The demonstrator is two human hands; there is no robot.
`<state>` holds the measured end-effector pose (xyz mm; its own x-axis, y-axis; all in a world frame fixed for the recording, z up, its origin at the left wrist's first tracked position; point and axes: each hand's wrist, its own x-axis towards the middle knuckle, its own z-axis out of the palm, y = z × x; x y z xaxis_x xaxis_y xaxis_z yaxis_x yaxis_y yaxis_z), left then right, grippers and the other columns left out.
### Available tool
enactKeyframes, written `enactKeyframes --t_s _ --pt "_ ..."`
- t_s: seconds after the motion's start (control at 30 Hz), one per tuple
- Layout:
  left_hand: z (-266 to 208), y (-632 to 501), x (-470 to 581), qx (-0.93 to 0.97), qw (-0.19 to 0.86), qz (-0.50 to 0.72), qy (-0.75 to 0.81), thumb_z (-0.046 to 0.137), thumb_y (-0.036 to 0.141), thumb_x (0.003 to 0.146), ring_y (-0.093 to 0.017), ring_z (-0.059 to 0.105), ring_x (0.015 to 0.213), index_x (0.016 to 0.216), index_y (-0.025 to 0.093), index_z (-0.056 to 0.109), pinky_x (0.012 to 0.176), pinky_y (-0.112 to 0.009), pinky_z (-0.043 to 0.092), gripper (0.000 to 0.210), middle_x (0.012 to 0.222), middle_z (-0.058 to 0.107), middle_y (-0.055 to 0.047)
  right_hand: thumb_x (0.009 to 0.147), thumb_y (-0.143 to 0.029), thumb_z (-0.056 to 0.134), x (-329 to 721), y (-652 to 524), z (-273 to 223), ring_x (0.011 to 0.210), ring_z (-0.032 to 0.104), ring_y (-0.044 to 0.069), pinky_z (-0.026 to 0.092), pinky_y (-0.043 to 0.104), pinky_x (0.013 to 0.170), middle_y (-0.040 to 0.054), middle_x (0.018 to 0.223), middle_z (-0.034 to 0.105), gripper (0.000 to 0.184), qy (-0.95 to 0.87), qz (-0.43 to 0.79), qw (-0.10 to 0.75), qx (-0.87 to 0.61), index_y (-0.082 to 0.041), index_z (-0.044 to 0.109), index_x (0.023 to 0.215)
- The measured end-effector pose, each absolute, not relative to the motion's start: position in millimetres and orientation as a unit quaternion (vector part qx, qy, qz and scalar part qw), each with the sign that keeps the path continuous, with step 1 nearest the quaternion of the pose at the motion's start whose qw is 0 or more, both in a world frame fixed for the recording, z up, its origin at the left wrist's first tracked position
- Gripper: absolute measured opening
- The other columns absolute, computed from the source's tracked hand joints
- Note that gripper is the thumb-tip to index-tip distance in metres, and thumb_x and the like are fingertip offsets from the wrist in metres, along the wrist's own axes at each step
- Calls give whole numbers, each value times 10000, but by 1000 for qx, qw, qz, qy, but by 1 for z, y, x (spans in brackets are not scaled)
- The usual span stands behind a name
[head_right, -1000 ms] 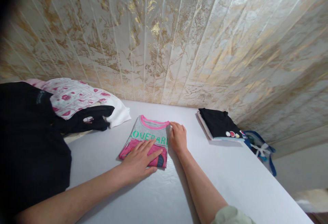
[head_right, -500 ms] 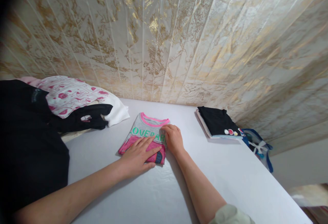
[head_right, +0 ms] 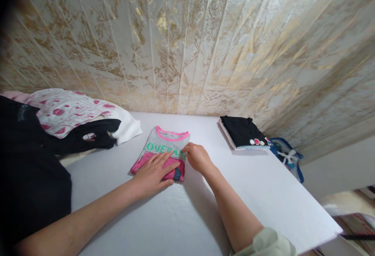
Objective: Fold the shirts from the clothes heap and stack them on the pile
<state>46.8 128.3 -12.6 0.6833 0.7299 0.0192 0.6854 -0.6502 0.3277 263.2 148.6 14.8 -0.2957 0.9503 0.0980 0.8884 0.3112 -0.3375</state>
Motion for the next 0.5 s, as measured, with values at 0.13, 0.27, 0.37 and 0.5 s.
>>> enactKeyframes --t_s 0.13,0.27,0.37,0.5 --pt "-14 129 46 907 145 78 387 595 448 831 -309 203 1435 1387 404 421 1155 -514 157 584 1577 223 -28 760 -11 407 263 137 28 936 641 167 442 248 851 44 1036 692 454 -807 156 96 -561 -232 746 965" --pt "-8 124 47 916 121 105 368 628 394 817 -322 260 1408 1340 333 490 1139 -531 189 544 1534 319 -73 747 -3 428 262 126 31 877 634 154 443 241 824 48 965 684 414 -817 190 103 -535 -215 756 887" --pt "-3 116 51 931 121 143 313 643 355 815 -290 397 1310 1265 256 544 1111 -490 269 471 1391 496 -89 770 -22 436 265 121 27 811 625 141 451 237 778 36 901 678 373 -810 215 127 -530 -211 752 831" --pt "-1 108 59 942 147 146 263 631 288 832 -242 519 1116 1150 213 587 966 -398 412 329 1182 604 -70 781 -39 442 269 121 12 836 618 141 457 236 771 28 930 679 376 -783 234 202 -539 -220 740 921"
